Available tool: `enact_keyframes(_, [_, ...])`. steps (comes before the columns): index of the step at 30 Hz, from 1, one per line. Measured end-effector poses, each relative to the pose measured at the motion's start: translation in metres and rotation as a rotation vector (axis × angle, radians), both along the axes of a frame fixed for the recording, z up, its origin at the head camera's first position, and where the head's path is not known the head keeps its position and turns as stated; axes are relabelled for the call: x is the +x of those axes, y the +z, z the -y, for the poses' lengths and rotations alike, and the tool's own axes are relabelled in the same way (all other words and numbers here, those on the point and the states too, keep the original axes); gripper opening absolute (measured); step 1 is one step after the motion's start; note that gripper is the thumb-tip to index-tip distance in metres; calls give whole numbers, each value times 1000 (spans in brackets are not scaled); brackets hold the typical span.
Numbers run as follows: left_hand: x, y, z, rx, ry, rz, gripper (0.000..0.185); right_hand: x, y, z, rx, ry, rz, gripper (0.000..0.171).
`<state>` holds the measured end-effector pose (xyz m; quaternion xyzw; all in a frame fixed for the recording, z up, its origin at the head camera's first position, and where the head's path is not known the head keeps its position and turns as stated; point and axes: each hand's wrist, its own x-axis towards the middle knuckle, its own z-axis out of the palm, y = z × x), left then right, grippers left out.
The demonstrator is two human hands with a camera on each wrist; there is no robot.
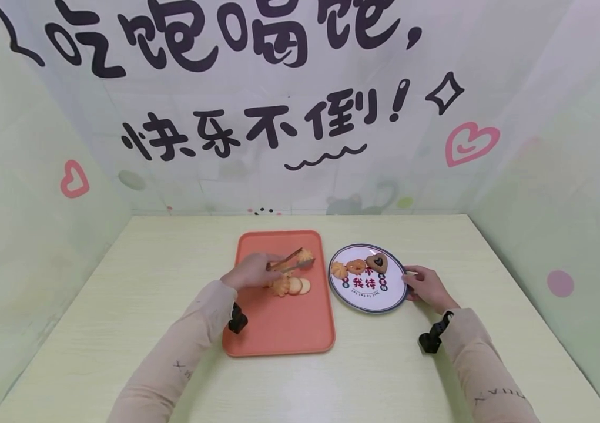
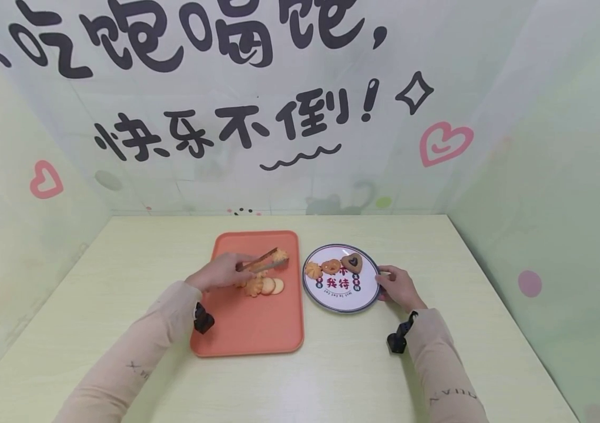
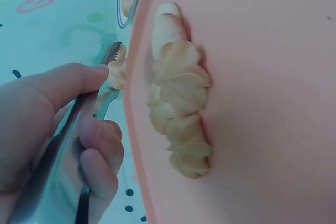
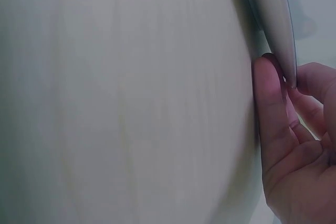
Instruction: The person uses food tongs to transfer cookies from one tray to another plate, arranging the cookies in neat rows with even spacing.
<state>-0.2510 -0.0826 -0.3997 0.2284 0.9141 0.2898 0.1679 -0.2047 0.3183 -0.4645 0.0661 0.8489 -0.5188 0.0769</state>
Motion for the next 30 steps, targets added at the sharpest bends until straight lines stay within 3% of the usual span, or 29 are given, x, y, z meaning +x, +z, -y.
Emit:
enact_keyframes(9, [-1, 20, -18, -38, -54, -52, 50, -1, 3, -1, 2, 2, -12, 44])
enact_keyframes(13, [-1, 27, -37, -61, -91, -40, 49, -2, 4, -1, 6, -1, -8, 44])
enact_keyframes(18, [1, 34, -66, -118, -165, -88, 45, -3, 5, -1, 0, 2, -9, 45])
enact_keyframes(21, [4, 30, -86, -154, -200, -99, 43, -2, 5, 0, -3, -1, -4, 45])
enact_keyframes(30, [17, 3, -131, -231, -296, -116, 47, 2, 1, 0, -19, -5, 7, 44])
